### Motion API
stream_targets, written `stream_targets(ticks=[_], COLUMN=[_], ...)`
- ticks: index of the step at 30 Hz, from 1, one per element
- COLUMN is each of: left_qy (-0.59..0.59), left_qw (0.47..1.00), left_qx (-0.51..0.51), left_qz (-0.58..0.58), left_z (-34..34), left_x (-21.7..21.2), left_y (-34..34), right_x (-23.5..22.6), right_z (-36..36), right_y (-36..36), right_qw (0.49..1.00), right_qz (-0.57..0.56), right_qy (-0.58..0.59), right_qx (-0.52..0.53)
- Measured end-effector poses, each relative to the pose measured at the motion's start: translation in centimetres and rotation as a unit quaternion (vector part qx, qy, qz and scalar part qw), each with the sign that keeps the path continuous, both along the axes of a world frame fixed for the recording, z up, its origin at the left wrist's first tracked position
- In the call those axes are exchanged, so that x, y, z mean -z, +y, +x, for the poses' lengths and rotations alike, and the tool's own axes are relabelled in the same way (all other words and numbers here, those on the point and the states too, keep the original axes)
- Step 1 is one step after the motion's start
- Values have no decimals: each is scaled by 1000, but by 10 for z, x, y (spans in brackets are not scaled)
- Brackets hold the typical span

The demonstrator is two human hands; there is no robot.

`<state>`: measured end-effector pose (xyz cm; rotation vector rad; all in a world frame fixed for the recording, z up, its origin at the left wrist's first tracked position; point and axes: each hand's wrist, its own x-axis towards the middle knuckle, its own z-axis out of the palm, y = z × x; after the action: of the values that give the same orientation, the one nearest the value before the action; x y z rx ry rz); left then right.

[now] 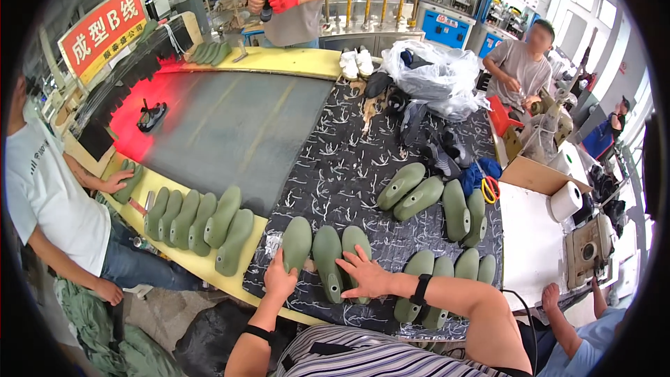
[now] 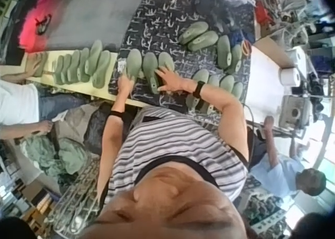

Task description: Sorting and arranging green plastic shoe lasts on a conveyor belt and factory assembly table.

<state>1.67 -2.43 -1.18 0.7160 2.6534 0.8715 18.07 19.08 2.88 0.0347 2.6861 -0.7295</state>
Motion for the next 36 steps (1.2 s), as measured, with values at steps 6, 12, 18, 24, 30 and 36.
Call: stream_targets(ticks=[6, 12, 18, 24, 30, 36], left_qy=[-17, -24, -29, -54, -42, -19], left_qw=[1000, 999, 998, 997, 997, 999], left_qx=[8, 35, 47, 55, 48, 29], left_qz=[-2, -10, -13, -22, -40, -21], left_z=[-7, -10, -12, -15, -16, -13], left_x=[5, -4, 6, -5, -3, 15], left_y=[-15, -6, -16, -12, -9, -15], right_x=[-6, -5, 23, 21, 29, 34], right_z=[-3, -1, -1, 0, 0, 2], right_y=[-11, -6, -11, -10, -7, -8], right_qw=[1000, 999, 995, 993, 989, 990], right_qz=[0, -12, 1, -19, -28, -58], right_qy=[12, 31, 96, 112, 138, 123], right_qx=[5, 26, 11, 25, 41, 20])
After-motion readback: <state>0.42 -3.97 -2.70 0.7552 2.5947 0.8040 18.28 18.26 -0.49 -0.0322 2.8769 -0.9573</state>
